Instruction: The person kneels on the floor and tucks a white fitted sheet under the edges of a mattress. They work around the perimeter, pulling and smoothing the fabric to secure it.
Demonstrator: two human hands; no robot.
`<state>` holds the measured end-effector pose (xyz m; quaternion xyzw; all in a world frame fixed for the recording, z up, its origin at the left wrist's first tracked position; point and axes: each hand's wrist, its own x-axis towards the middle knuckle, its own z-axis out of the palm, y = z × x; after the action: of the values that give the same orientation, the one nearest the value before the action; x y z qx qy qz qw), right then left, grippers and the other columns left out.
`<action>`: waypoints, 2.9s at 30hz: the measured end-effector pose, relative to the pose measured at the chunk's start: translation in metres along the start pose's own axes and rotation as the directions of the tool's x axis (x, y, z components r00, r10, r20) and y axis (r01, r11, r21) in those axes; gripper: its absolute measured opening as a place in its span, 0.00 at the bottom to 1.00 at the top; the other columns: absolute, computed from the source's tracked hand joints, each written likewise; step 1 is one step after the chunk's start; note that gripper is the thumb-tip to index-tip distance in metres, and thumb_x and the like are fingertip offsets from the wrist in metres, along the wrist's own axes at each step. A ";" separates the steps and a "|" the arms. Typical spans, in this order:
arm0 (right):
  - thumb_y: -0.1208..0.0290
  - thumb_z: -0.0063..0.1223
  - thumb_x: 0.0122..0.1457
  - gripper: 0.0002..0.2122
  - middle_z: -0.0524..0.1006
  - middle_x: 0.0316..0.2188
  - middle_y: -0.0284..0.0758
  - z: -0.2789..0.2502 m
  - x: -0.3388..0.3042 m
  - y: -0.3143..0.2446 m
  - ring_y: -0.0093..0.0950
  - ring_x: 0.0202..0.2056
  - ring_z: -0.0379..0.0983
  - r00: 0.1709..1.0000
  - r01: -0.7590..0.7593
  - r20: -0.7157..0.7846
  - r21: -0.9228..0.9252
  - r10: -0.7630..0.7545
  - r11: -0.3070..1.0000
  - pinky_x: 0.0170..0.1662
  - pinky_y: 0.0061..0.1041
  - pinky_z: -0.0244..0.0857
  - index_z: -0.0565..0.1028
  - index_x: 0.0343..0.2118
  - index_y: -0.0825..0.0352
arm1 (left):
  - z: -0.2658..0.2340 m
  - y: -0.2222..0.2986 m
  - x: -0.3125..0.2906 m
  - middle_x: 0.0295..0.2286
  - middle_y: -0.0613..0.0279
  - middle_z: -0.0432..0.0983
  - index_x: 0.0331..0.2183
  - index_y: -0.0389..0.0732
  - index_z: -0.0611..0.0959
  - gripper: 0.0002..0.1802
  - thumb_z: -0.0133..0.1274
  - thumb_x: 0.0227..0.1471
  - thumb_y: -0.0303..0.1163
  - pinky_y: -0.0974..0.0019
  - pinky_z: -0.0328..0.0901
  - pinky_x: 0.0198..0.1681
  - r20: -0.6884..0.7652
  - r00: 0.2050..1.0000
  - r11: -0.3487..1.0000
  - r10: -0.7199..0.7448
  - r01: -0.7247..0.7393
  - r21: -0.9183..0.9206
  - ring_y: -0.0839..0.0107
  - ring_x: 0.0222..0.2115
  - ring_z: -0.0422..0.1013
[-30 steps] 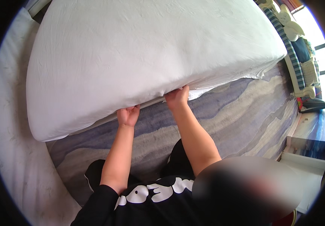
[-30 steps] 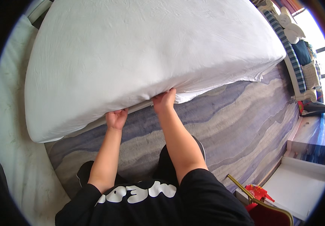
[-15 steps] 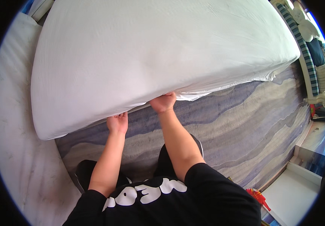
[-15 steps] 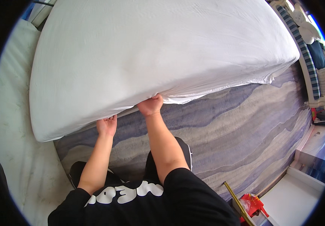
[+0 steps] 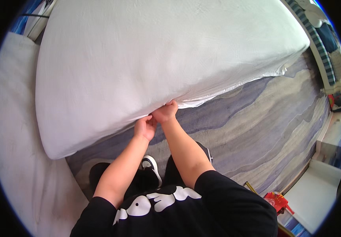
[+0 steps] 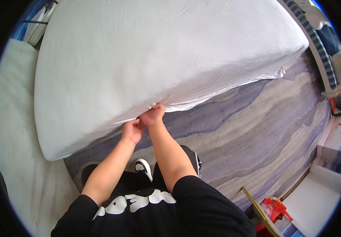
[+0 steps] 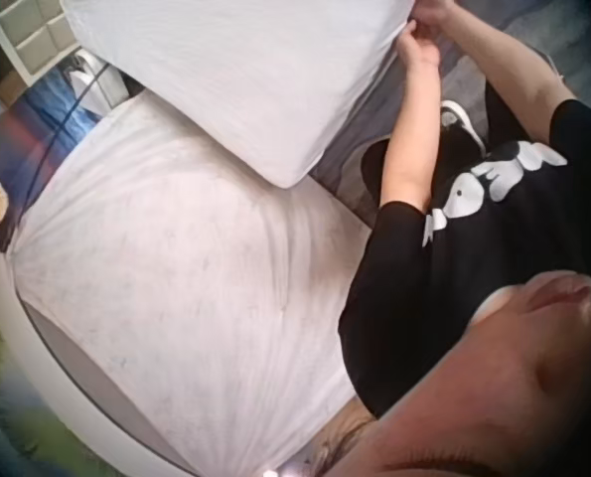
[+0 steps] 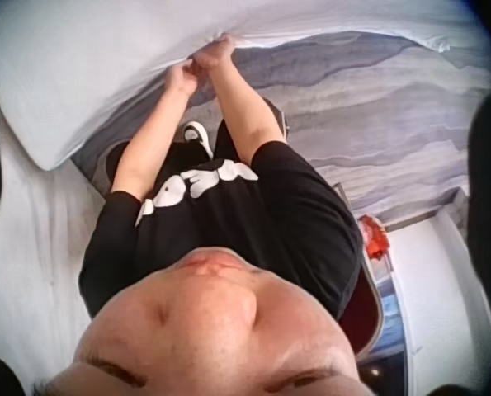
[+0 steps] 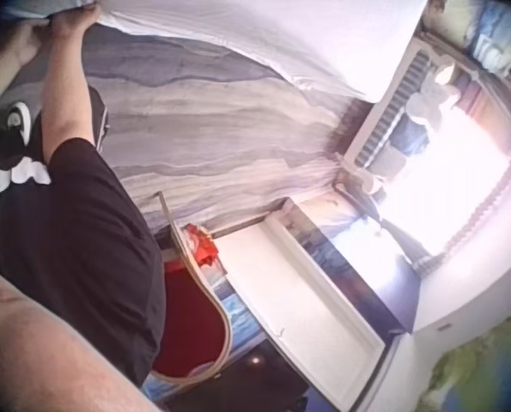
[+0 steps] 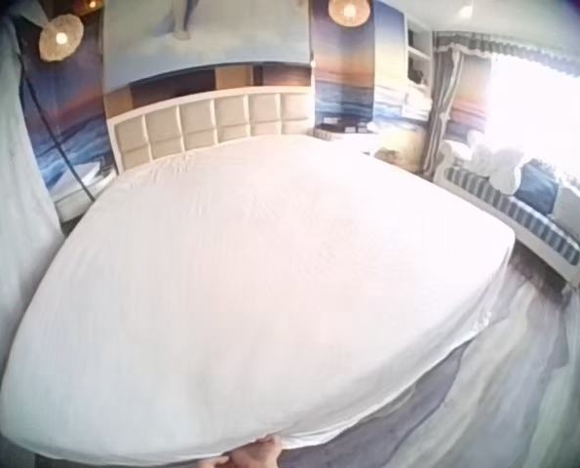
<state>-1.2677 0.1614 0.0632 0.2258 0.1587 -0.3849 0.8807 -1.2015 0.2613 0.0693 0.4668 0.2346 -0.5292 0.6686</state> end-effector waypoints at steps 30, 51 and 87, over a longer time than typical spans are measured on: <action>0.68 0.43 0.61 0.19 0.72 0.47 0.40 0.061 -0.081 -0.055 0.35 0.46 0.71 0.701 -0.187 -0.431 -0.880 -0.568 0.436 0.48 0.34 0.68 0.64 0.54 0.67 | 0.106 0.032 -0.015 0.34 0.72 0.78 0.38 0.52 0.78 0.13 0.52 0.52 0.46 0.68 0.63 0.32 -0.190 0.974 0.992 -0.125 0.126 -0.009 0.74 0.31 0.71; 0.84 0.43 0.51 0.08 0.71 0.32 0.36 0.074 -0.021 -0.196 0.31 0.38 0.68 0.819 -0.373 -0.571 -0.601 -0.053 0.707 0.45 0.29 0.68 0.69 0.35 0.67 | 0.104 -0.042 0.021 0.36 0.71 0.76 0.40 0.49 0.77 0.13 0.55 0.52 0.41 0.65 0.67 0.34 -0.581 0.684 0.803 0.442 -0.590 -0.084 0.73 0.33 0.72; 0.93 0.32 0.40 0.27 0.68 0.46 0.40 0.055 0.001 -0.192 0.40 0.47 0.67 0.931 -0.138 -0.312 -0.779 -0.188 0.612 0.54 0.42 0.68 0.67 0.47 0.69 | 0.116 -0.122 0.040 0.45 0.51 0.70 0.43 0.30 0.73 0.28 0.40 0.34 0.09 0.55 0.58 0.61 0.273 0.924 0.875 0.269 -0.116 -0.471 0.56 0.49 0.65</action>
<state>-1.4050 0.0171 0.0563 -0.1206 0.4748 -0.2389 0.8384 -1.3218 0.1401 0.0437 0.2269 0.1859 -0.4616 0.8372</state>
